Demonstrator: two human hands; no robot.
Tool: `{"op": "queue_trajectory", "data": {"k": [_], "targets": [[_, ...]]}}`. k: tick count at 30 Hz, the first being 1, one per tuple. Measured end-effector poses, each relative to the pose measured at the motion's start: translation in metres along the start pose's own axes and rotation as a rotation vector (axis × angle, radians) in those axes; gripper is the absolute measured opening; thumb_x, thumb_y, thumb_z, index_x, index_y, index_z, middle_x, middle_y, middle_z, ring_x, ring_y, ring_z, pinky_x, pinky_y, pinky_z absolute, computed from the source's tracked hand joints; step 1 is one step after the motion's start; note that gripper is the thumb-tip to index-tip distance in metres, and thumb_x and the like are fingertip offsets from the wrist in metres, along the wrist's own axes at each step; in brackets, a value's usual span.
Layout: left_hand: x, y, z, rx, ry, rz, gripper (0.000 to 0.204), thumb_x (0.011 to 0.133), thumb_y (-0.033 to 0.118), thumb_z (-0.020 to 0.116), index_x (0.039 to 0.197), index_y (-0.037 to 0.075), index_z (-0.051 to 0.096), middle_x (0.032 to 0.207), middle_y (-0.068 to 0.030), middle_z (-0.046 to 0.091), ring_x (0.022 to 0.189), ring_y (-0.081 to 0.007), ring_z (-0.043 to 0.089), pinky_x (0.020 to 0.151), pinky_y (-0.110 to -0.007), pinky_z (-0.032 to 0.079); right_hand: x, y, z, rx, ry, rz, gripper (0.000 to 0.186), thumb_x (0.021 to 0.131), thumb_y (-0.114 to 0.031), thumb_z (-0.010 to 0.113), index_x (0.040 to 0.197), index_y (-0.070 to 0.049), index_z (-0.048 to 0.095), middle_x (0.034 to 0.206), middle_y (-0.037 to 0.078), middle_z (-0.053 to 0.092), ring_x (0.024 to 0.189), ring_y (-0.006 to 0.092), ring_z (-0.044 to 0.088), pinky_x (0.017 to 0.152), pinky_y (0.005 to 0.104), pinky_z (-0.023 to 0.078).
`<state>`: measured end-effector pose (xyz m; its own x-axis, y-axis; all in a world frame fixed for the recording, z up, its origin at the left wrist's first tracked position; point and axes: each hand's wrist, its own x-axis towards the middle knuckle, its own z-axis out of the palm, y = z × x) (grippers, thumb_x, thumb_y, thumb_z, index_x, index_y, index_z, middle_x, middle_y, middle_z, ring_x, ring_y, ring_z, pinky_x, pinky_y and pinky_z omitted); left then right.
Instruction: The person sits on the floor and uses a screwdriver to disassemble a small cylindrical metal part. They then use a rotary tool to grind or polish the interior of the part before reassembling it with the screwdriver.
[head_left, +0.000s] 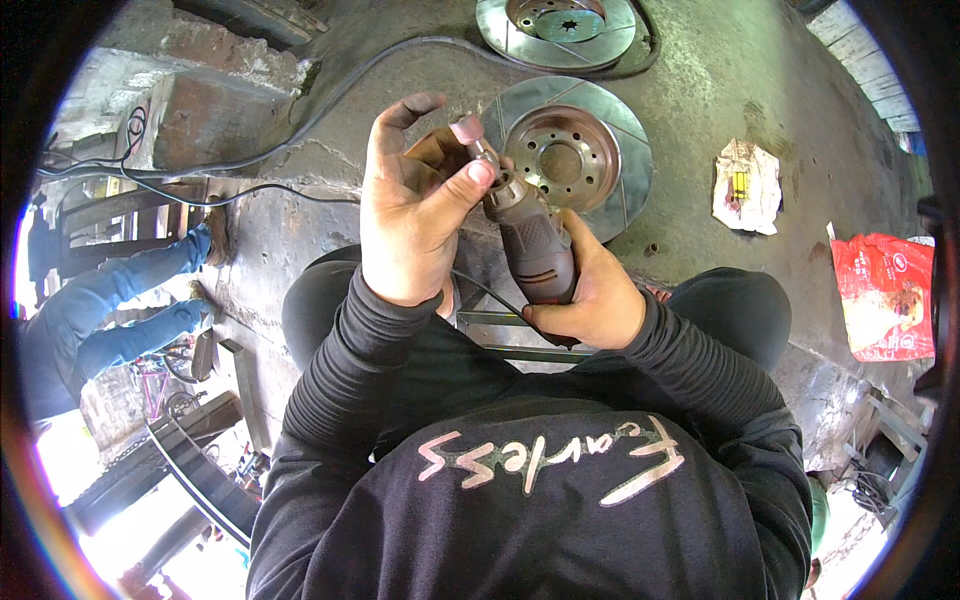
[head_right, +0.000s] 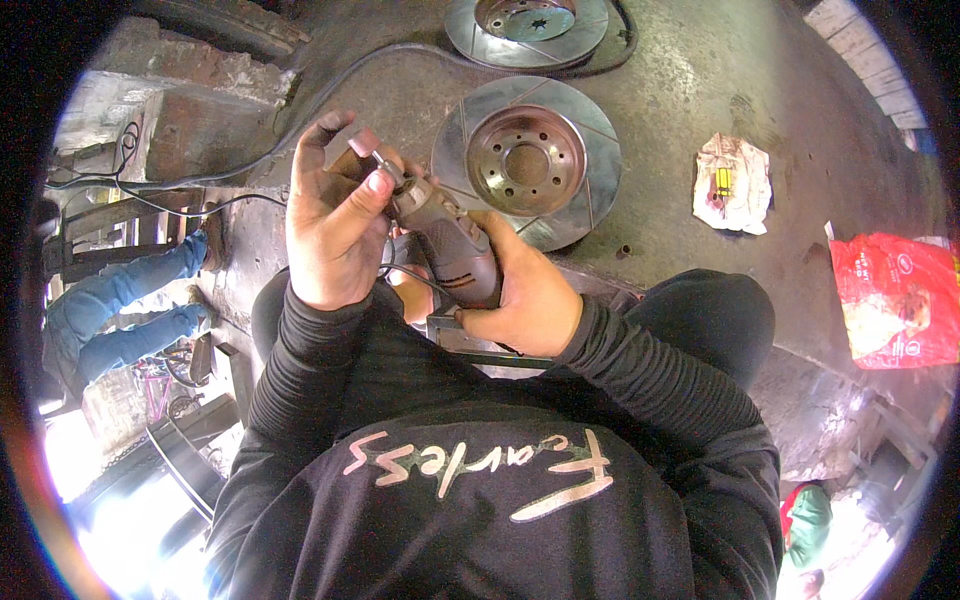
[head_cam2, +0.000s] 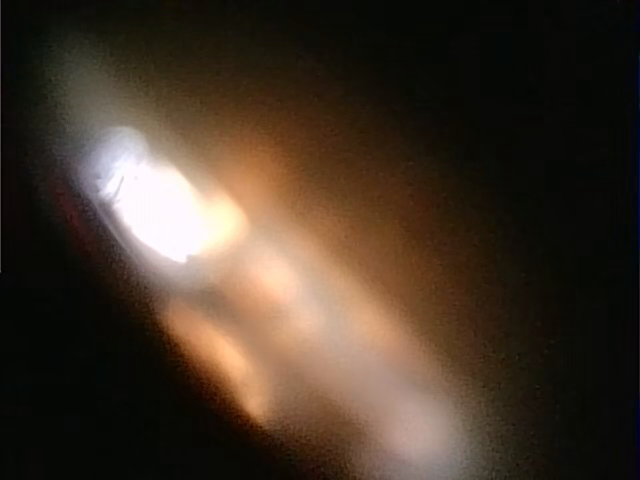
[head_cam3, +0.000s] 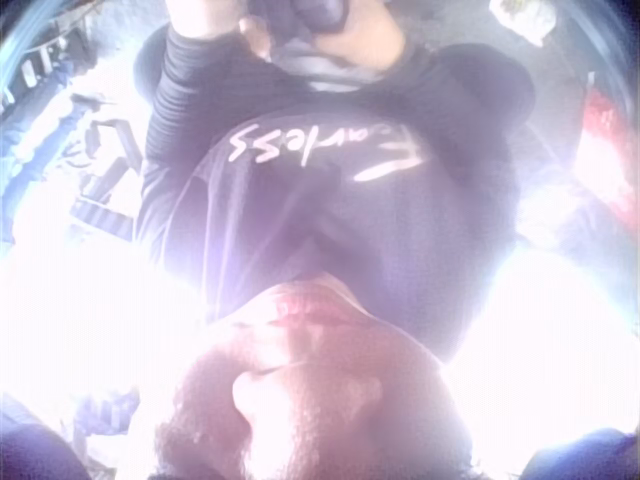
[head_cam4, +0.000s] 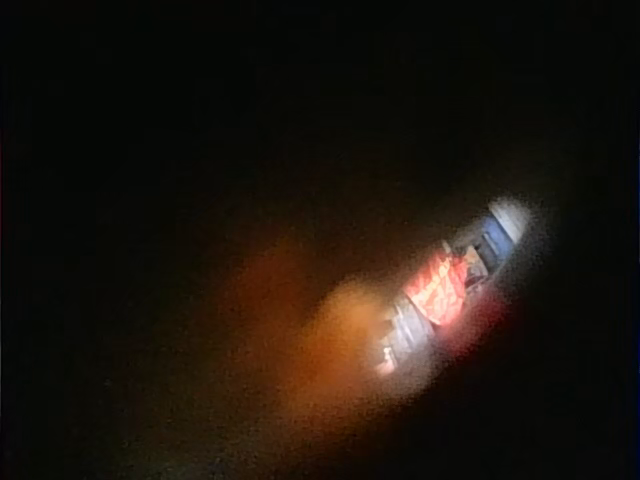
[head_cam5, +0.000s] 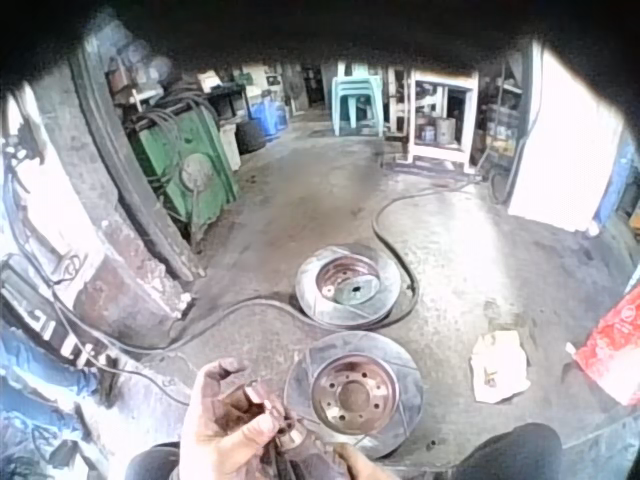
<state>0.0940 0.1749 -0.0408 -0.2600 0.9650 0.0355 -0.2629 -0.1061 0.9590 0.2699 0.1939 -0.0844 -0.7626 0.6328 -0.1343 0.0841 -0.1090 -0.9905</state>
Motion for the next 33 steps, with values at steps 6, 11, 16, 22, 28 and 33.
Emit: {"op": "queue_trajectory", "data": {"k": [6, 11, 16, 22, 28, 33], "targets": [[0.000, 0.003, 0.007, -0.135, 0.032, -0.008, 0.049, 0.080, -0.004, 0.056, 0.124, 0.005, 0.036, 0.099, -0.0062, 0.051, 0.090, -0.0238, 0.056, 0.080, -0.038, 0.048, 0.001, 0.001, -0.001, 0.033, 0.004, -0.023, 0.075, 0.062, -0.001, 0.069, 0.125, 0.003, 0.027, 0.103, 0.012, 0.052, 0.092, 0.0149, 0.053, 0.079, 0.0277, 0.044], [-0.002, -0.006, -0.001, -0.014, 0.028, 0.045, 0.044, 0.081, -0.002, 0.056, 0.122, 0.005, 0.038, 0.103, -0.0070, 0.051, 0.090, -0.0233, 0.055, 0.081, -0.040, 0.047, 0.001, 0.000, 0.001, 0.010, 0.011, -0.023, 0.075, 0.062, 0.000, 0.070, 0.124, 0.002, 0.029, 0.107, 0.012, 0.051, 0.097, 0.0155, 0.051, 0.085, 0.0295, 0.041], [-0.001, -0.001, 0.002, -0.170, 0.019, -0.027, 0.050, 0.082, -0.007, 0.055, 0.124, 0.004, 0.030, 0.108, -0.0130, 0.051, 0.092, -0.0200, 0.056, 0.082, -0.030, 0.046, 0.001, 0.004, 0.000, 0.074, 0.001, 0.009, 0.075, 0.061, 0.000, 0.070, 0.125, 0.002, 0.029, 0.108, 0.012, 0.051, 0.098, 0.0157, 0.050, 0.088, 0.0301, 0.040], [-0.001, -0.007, 0.001, -0.107, -0.014, 0.071, 0.044, 0.082, -0.006, 0.051, 0.122, 0.004, 0.034, 0.110, -0.0115, 0.049, 0.093, -0.0216, 0.055, 0.083, -0.035, 0.046, 0.001, -0.008, 0.000, 0.061, 0.009, 0.016, 0.076, 0.062, -0.002, 0.070, 0.125, 0.002, 0.029, 0.108, 0.014, 0.052, 0.098, 0.0176, 0.053, 0.086, 0.0298, 0.043], [-0.001, -0.001, 0.005, -0.172, -0.014, 0.019, 0.050, 0.082, -0.007, 0.052, 0.126, 0.004, 0.031, 0.106, -0.0099, 0.050, 0.090, -0.0213, 0.056, 0.084, -0.032, 0.045, 0.001, -0.008, 0.001, 0.118, 0.011, -0.025, 0.077, 0.064, -0.010, 0.073, 0.127, 0.002, 0.030, 0.112, 0.016, 0.054, 0.103, 0.0201, 0.055, 0.088, 0.0306, 0.043], [-0.002, 0.002, 0.008, -0.245, 0.010, -0.039, 0.050, 0.082, -0.001, 0.055, 0.127, 0.004, 0.034, 0.102, -0.0085, 0.051, 0.092, -0.0257, 0.055, 0.082, -0.039, 0.046, 0.002, -0.014, 0.001, 0.139, 0.010, -0.026, 0.076, 0.064, -0.007, 0.072, 0.127, 0.002, 0.030, 0.114, 0.015, 0.053, 0.105, 0.0207, 0.054, 0.091, 0.0310, 0.042]]}}
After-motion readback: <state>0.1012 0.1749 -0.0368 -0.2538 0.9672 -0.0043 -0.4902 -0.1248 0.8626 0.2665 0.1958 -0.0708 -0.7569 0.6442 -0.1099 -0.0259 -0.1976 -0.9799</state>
